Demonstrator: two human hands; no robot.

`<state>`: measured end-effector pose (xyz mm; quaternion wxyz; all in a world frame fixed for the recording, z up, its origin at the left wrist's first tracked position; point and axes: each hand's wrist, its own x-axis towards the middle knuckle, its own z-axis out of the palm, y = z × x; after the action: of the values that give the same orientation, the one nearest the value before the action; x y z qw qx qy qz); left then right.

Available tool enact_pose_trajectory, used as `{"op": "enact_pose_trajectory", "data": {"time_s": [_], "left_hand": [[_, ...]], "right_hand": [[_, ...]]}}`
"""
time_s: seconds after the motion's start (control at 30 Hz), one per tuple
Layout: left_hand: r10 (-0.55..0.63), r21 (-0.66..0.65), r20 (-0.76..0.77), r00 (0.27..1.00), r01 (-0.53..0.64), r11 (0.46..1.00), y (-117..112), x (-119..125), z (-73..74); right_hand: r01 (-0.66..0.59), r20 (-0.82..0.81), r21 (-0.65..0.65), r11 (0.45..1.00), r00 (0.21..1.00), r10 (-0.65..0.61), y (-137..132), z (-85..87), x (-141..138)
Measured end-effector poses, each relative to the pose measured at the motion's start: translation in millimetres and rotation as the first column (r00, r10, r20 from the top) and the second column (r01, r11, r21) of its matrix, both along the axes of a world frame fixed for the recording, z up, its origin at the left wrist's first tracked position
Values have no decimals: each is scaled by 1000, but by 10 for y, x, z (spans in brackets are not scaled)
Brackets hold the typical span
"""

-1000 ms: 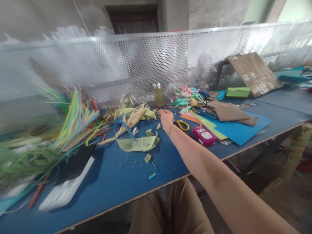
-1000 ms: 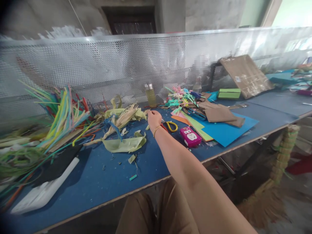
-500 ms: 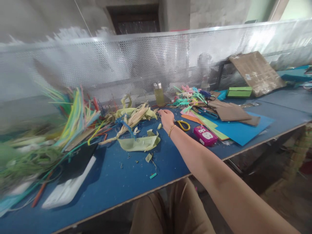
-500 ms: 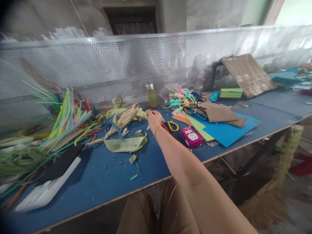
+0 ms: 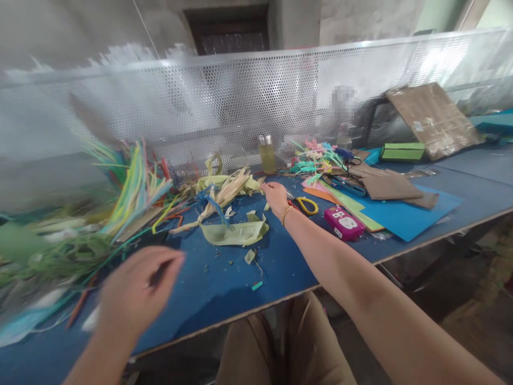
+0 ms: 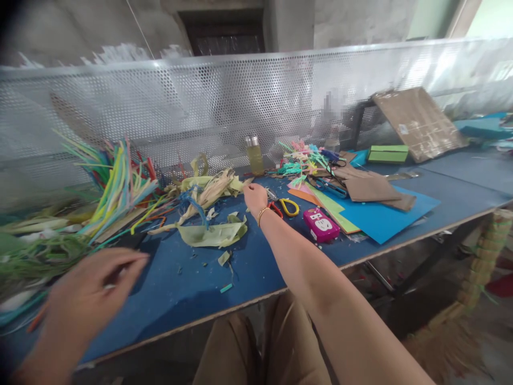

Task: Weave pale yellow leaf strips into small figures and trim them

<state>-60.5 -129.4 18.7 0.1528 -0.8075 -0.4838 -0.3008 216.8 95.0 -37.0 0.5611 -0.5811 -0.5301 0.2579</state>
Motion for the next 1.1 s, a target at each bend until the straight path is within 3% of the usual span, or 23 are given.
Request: {"op": "enact_pose_trajectory", "data": {"time_s": [0.1,0.17,0.27,0.37,0.4,0.43,0.47,0.53,0.6,0.67,0.73,0.8,0.9,1.0,1.1], "left_hand": [[-36,-171,-125,991,15,985,434,448,70],[157,-190,-178,972,-190,963,693,627,145],[456,-155,-305,836,-515,843,1033,633,217],[480,-405,-406,778,-624,668,1278,482,196],[457,-485,-409,790,-612,624,1327,435,176],[438,-531,-380,815,-580,618,1358,397,156],[427,-540,-324,844,-535,650,1372,372,140],[393,-445,-147,908,-416,793,1366,353,128],[298,-273,33,954,-278,921,1338,370,138],[146,-145,155,977,-124,982,1317,405,148],[17,-38,240,971,-8,999,1315,441,137],[-50,74,315,948,28,997,1325,465,104],[-40,193,398,916,-41,980,1314,468,69],[-6,197,361,933,-71,978,1200,479,110],[-85,103,172,981,68,992,926,560,147]], "right_hand": [[-116,112,-24,993,987,118,-119,74,-5],[-214,254,-19,977,944,211,-219,153,-21],[-353,539,-29,935,783,312,-389,284,-90],[-420,722,-22,907,621,305,-545,356,-208],[-437,766,-17,899,572,293,-584,357,-251],[-452,799,-15,892,531,283,-615,347,-292],[-463,819,-14,886,503,276,-638,329,-331],[-476,823,8,880,503,265,-661,282,-394],[-489,790,64,870,558,255,-661,247,-432],[-510,734,131,850,627,262,-637,242,-441],[-532,669,170,830,680,299,-584,268,-416],[-496,554,222,839,773,310,-499,311,-356],[-267,123,309,913,963,240,-341,370,-229],[-141,-313,229,963,926,210,-225,405,-104],[-183,-380,246,952,885,269,-187,443,-9]]}}
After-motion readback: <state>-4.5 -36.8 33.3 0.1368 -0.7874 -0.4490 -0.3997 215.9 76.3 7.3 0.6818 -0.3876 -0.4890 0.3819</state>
